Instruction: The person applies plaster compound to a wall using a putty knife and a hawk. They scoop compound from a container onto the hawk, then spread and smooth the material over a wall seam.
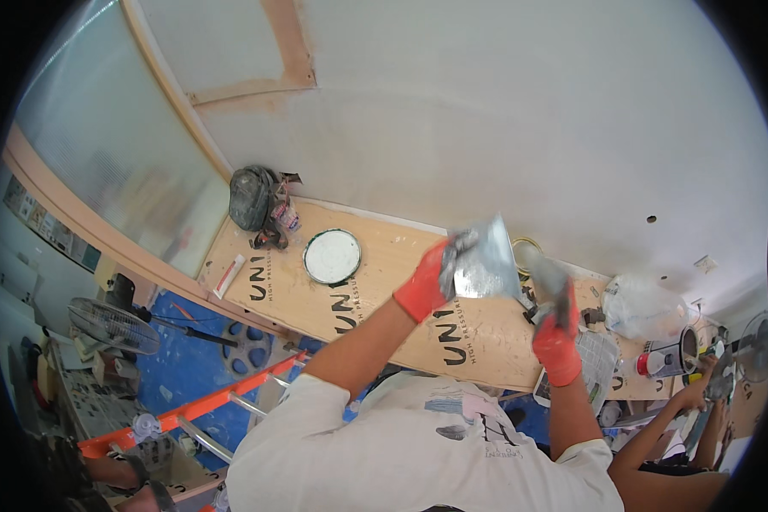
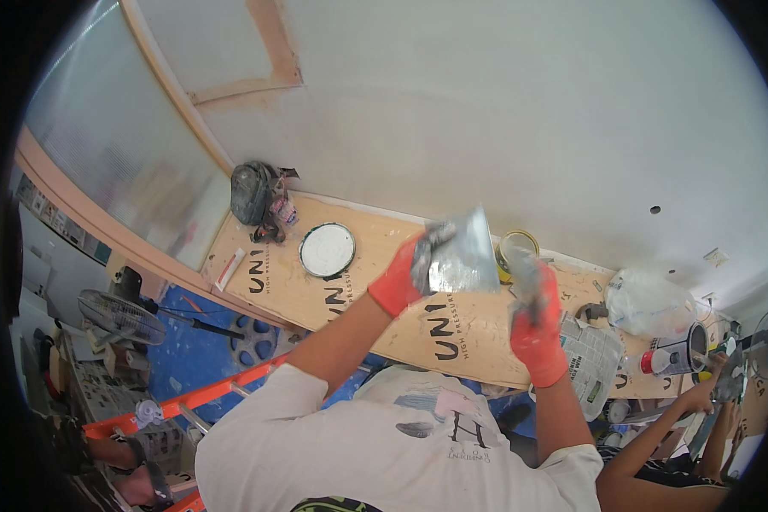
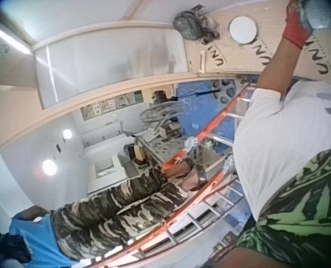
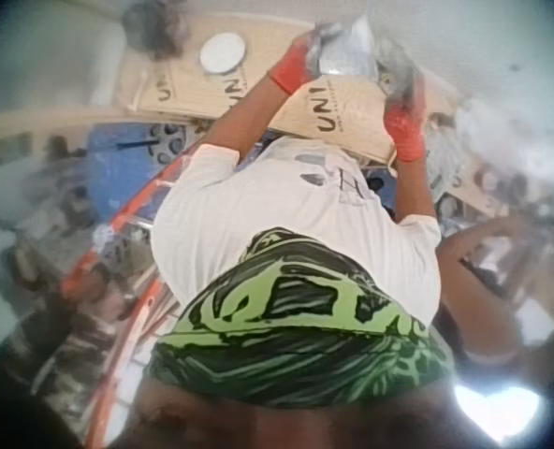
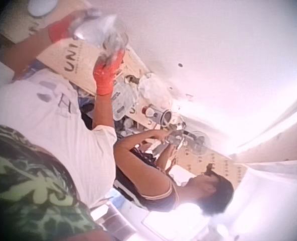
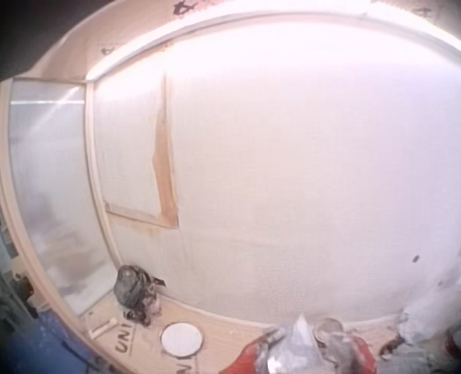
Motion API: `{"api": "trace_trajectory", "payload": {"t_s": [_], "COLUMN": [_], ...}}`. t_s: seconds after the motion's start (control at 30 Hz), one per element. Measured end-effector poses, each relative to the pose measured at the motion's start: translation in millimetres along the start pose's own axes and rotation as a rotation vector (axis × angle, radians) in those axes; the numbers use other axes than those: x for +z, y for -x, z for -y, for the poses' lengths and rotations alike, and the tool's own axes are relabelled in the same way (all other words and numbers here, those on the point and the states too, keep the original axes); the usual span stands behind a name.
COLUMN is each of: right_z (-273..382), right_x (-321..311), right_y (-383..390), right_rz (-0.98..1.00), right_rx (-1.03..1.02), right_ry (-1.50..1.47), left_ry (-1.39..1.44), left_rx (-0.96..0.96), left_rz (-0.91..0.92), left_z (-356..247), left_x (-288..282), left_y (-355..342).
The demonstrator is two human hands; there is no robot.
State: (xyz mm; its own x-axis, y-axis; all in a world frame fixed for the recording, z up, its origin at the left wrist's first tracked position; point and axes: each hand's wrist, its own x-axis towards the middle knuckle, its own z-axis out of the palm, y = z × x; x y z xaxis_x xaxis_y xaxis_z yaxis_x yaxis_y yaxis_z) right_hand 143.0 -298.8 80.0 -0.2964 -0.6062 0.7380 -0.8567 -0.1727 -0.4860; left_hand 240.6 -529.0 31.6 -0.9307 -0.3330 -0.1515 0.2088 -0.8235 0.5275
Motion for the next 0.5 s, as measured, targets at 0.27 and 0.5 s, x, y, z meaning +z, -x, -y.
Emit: {"api": "trace_trajectory", "payload": {"t_s": [0.27, 0.5], "right_z": [69.2, 67.4], "right_x": [13.9, 41.6], "right_y": [-56.2, -67.4], "right_rz": [0.742, 0.778], "right_rx": [-0.185, -0.174], "right_ry": [0.484, 0.607], "left_ry": [-0.658, 0.2], "left_rx": [0.349, -0.046], "left_rz": [-0.035, -0.07], "left_z": [0.8, -42.3], "left_x": [-10.4, -9.8], "left_y": [96.5, 112.6]}}
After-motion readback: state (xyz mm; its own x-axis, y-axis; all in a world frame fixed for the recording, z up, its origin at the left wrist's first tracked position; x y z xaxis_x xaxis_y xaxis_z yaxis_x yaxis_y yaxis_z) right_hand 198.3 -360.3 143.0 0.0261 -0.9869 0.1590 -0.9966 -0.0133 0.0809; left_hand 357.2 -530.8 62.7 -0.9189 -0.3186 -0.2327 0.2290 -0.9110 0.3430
